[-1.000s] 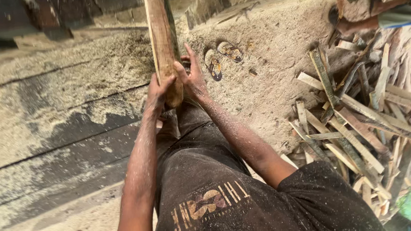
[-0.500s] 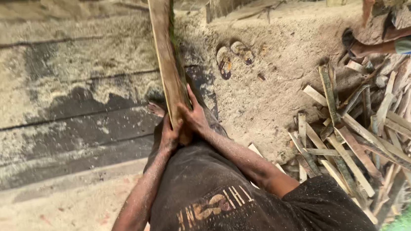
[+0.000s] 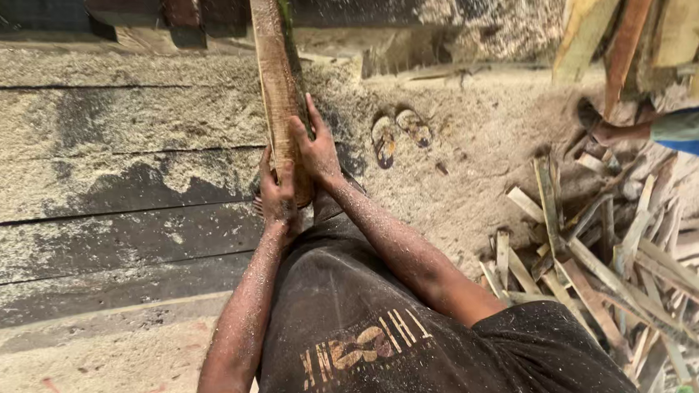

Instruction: The person feeds wooden planks into a saw machine by hand, cutting the wood one piece at a time.

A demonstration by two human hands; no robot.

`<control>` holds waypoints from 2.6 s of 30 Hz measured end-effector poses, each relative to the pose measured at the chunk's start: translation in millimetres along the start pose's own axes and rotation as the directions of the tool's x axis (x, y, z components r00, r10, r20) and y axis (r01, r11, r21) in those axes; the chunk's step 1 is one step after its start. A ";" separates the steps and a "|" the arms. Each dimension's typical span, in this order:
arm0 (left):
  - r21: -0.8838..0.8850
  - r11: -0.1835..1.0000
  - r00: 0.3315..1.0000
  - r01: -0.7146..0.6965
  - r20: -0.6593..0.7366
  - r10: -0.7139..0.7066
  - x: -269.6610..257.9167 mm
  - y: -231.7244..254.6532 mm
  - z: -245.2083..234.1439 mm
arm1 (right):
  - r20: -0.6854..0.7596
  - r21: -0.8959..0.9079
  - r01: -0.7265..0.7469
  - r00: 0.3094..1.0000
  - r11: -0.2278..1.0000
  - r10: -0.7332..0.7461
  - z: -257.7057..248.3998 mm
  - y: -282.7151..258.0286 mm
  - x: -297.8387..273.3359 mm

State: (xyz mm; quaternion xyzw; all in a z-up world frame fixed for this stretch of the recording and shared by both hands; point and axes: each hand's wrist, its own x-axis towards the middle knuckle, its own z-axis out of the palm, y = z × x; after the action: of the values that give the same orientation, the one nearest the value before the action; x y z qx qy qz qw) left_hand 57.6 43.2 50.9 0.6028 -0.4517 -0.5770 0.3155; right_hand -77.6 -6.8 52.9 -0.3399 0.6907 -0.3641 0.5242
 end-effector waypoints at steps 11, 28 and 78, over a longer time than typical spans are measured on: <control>0.017 0.993 0.993 0.115 0.009 -0.115 82.5 39.2 4.1 | -0.026 -0.129 0.085 0.996 0.988 -0.089 -5.8 -27.6 88.3; 0.509 0.708 0.842 -0.490 0.066 0.535 53.5 39.0 -35.1 | -0.367 -0.241 0.246 0.872 0.939 -0.323 30.3 -3.3 97.9; 0.810 0.565 0.793 -0.154 0.442 -0.418 -35.6 -78.2 -80.9 | -0.839 -0.258 -0.033 0.502 0.965 -0.207 -444.0 112.3 115.0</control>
State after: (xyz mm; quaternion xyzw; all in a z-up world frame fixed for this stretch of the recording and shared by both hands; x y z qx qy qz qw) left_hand 153.8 94.9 5.9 0.5005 -0.6893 -0.4832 -0.2022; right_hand -544.1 16.9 -16.2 -0.2096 0.8798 -0.4240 0.0475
